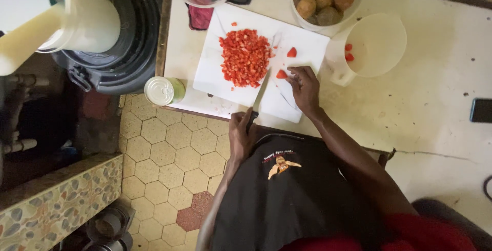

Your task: Chopping small tomatoes on a cutting board with a knife

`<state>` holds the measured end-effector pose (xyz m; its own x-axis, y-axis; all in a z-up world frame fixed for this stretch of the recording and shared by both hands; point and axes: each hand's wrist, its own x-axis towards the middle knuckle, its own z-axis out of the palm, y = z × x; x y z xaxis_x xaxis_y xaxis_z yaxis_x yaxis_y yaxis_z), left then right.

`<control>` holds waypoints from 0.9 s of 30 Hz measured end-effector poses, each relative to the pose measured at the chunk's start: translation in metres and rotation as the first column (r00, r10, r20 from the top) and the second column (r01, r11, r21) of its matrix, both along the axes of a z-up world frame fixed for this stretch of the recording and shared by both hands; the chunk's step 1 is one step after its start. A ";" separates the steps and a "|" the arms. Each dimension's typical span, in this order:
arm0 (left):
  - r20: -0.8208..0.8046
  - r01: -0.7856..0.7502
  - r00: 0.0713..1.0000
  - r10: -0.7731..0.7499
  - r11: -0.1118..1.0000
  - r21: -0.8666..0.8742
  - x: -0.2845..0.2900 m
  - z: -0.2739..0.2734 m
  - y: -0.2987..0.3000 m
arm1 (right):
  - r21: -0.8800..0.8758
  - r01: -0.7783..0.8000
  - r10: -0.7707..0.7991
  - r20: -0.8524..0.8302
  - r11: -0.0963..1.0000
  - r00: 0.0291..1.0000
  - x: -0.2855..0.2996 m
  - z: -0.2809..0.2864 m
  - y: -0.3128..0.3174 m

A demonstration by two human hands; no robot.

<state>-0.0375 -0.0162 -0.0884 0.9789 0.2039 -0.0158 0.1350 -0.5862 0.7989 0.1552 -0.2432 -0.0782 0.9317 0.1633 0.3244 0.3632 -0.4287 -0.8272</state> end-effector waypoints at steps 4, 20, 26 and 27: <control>-0.025 -0.066 0.998 0.066 0.998 -0.017 -0.008 0.002 0.005 | -0.156 -0.161 0.174 0.073 0.975 0.982 0.013 -0.012 -0.007; -0.047 -0.008 0.999 0.013 0.994 0.105 0.019 0.003 -0.015 | -0.256 -0.152 0.157 -0.003 0.955 0.988 0.015 -0.023 -0.011; -0.065 -0.026 0.997 0.031 0.997 0.072 0.023 0.008 -0.013 | -0.422 -0.274 0.279 -0.050 0.864 0.959 0.026 -0.023 -0.009; -0.063 -0.040 0.997 0.043 0.998 0.046 0.023 0.005 -0.012 | -0.485 -0.283 0.296 -0.052 0.827 0.954 0.027 -0.022 -0.009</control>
